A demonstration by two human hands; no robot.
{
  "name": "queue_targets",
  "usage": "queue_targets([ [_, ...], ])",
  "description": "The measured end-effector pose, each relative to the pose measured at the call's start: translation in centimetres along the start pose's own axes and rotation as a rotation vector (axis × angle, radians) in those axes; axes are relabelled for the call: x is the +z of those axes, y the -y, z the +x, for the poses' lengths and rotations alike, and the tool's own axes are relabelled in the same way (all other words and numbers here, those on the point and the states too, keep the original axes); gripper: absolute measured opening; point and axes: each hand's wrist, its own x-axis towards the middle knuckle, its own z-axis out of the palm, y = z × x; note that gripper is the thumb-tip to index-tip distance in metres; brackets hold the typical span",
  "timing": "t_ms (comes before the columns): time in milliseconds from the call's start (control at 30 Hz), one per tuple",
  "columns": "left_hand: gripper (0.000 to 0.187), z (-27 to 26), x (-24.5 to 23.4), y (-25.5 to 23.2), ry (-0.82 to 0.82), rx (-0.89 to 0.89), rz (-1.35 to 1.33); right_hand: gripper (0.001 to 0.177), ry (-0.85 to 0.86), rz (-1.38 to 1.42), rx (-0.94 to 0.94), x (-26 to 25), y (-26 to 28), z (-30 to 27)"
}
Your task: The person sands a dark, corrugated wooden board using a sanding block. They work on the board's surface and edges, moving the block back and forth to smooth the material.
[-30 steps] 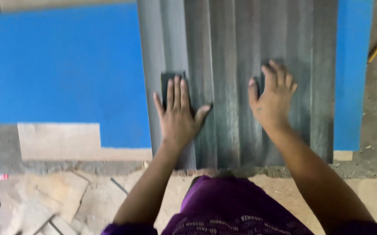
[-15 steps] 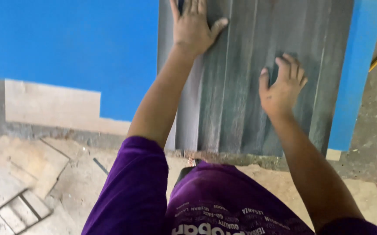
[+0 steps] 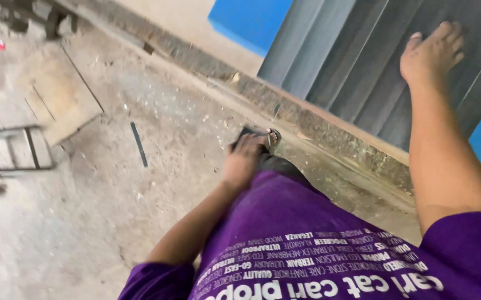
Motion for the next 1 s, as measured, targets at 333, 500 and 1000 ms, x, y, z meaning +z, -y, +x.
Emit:
queue_targets([
  [333,0.044,-37.0,7.7,17.1,0.660,-1.685,-0.255,0.071,-0.233,0.359,-0.657,-4.0,14.8,-13.5],
  [500,0.049,-44.0,18.3,15.2,0.647,-1.371,-0.309,0.065,-0.307,0.469,-0.976,-8.9,16.2,-13.0],
  [1000,0.021,-6.7,13.5,-8.7,-0.873,-0.475,-0.025,0.061,0.159,0.411,-0.805,-5.5,0.1,-5.1],
])
